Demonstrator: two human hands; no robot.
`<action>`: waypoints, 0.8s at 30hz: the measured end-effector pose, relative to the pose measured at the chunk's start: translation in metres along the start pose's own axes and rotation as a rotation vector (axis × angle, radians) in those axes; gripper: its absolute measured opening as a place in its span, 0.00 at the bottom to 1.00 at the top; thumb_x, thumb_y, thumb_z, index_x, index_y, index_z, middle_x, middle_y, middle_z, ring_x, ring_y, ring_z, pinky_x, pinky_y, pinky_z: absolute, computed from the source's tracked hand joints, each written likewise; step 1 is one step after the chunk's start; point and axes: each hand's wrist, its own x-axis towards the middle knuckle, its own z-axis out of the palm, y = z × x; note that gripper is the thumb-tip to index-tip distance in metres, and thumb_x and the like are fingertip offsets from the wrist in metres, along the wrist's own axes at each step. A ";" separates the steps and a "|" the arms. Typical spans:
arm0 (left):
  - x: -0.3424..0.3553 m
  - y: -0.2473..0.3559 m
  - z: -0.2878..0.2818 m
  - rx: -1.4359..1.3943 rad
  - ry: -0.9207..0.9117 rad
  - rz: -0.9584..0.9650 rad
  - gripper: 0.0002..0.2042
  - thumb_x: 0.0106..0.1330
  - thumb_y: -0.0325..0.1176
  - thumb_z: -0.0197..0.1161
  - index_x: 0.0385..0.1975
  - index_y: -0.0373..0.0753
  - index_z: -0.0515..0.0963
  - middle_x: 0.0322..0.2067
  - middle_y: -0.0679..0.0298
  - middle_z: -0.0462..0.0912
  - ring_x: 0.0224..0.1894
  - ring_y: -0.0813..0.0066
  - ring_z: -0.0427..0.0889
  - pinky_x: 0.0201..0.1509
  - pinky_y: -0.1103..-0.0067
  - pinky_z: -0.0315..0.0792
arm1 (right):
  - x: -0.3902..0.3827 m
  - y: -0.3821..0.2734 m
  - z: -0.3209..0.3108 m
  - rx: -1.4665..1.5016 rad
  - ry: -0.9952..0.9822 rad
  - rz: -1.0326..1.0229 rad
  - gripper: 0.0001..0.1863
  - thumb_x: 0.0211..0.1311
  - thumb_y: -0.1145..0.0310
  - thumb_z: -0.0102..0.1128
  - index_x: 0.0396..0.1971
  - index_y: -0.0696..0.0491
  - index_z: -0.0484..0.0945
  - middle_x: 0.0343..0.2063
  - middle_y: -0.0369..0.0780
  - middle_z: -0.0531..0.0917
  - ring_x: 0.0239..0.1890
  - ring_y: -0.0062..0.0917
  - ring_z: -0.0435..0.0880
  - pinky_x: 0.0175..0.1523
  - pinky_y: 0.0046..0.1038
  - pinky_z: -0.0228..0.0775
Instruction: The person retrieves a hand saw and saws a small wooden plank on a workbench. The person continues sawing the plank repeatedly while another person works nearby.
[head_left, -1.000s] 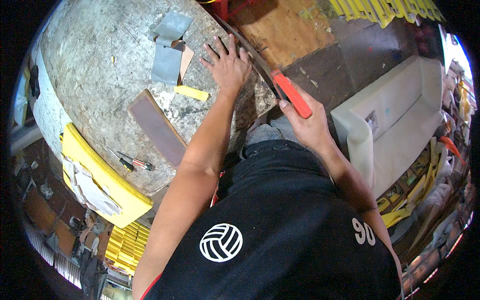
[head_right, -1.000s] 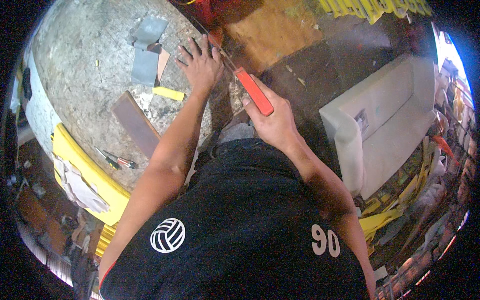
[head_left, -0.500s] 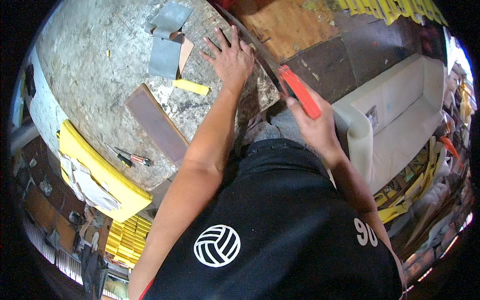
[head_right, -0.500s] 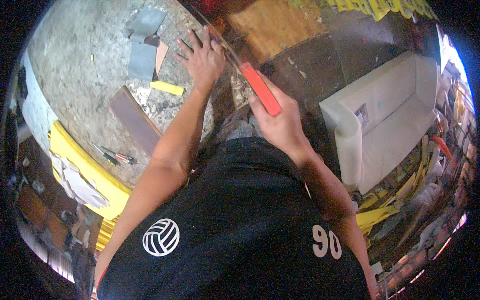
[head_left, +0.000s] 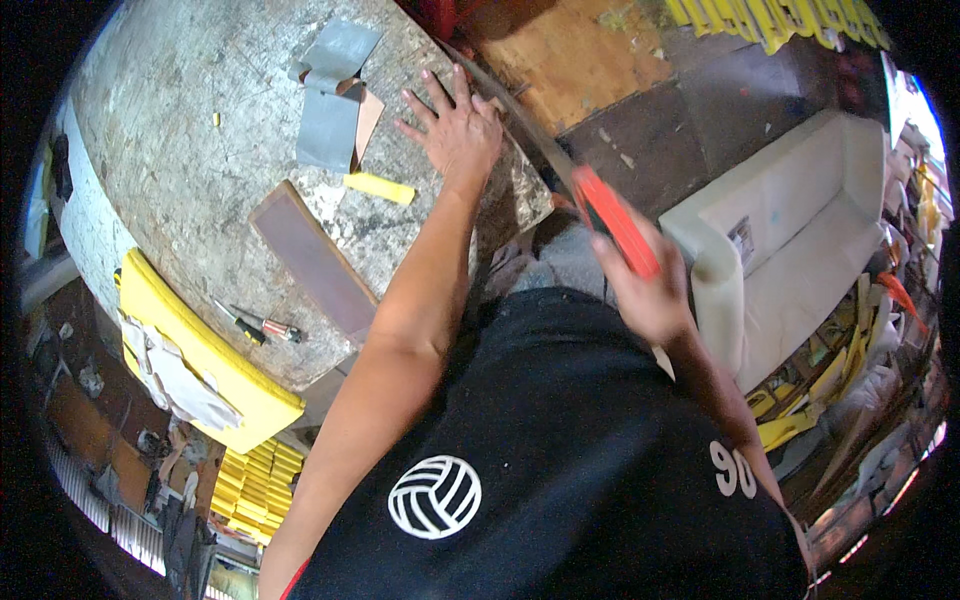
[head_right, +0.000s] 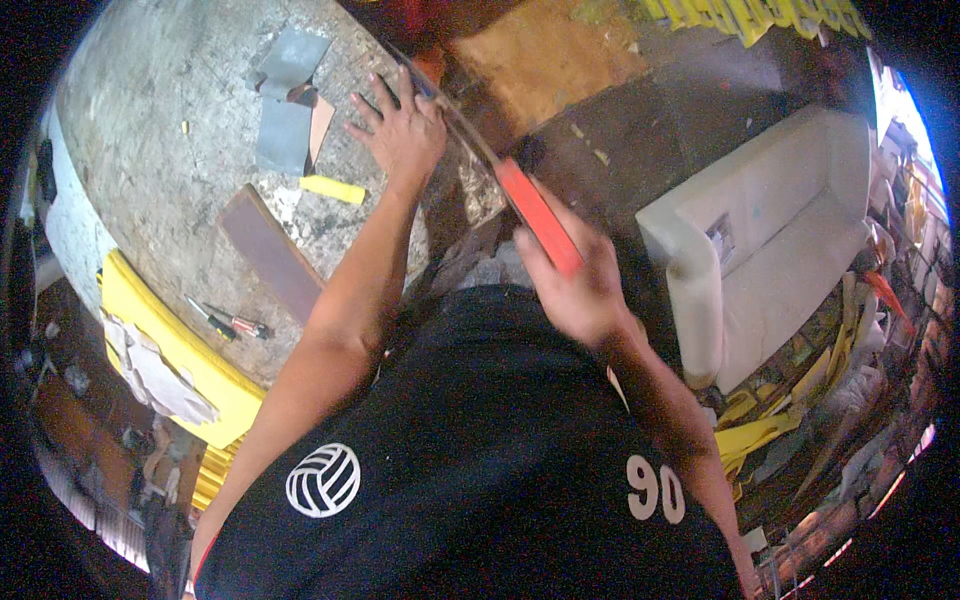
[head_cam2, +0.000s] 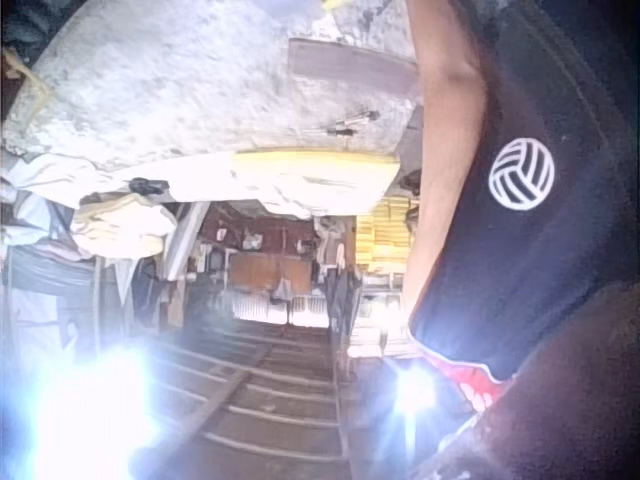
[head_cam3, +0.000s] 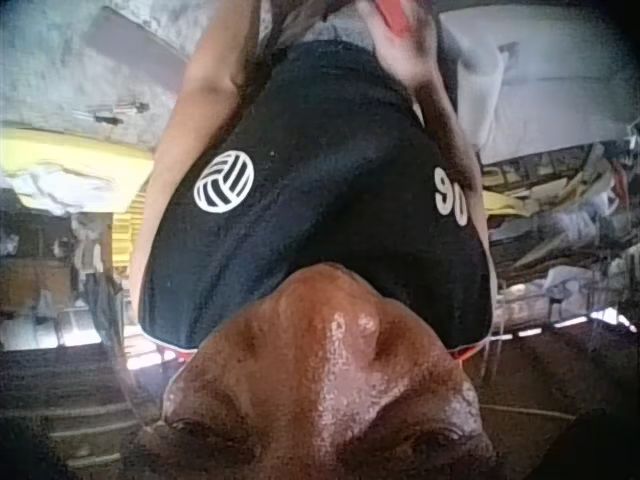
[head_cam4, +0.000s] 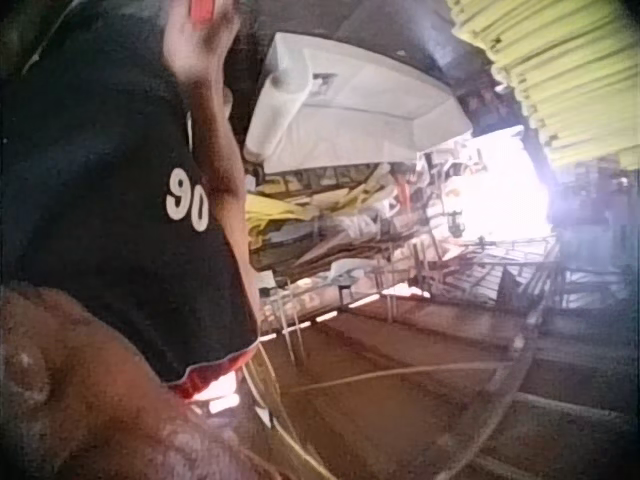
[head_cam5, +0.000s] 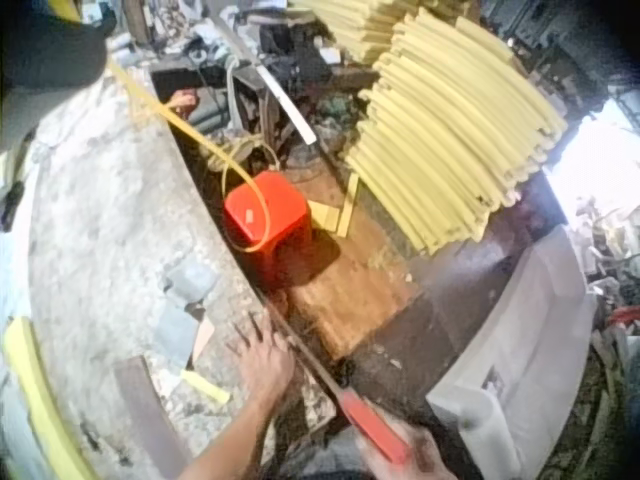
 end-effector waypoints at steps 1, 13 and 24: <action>0.001 0.002 0.001 -0.004 0.015 0.008 0.28 0.71 0.46 0.46 0.73 0.54 0.61 0.75 0.50 0.51 0.74 0.32 0.44 0.71 0.35 0.35 | -0.011 0.003 -0.006 -0.021 0.011 -0.037 0.25 0.66 0.71 0.59 0.63 0.59 0.71 0.55 0.51 0.81 0.59 0.33 0.80 0.62 0.29 0.68; -0.002 0.000 0.002 0.036 0.058 0.056 0.29 0.70 0.46 0.47 0.72 0.51 0.62 0.73 0.46 0.54 0.72 0.27 0.49 0.68 0.33 0.41 | -0.016 0.006 -0.010 -0.091 -0.003 -0.008 0.25 0.66 0.72 0.57 0.64 0.57 0.71 0.57 0.50 0.79 0.62 0.35 0.77 0.64 0.29 0.67; 0.000 0.001 0.002 0.016 0.074 0.055 0.28 0.70 0.46 0.48 0.71 0.50 0.64 0.73 0.46 0.54 0.72 0.27 0.49 0.68 0.33 0.41 | -0.011 -0.013 -0.024 -0.153 -0.090 0.111 0.27 0.65 0.73 0.58 0.64 0.56 0.70 0.60 0.49 0.77 0.63 0.35 0.76 0.65 0.31 0.68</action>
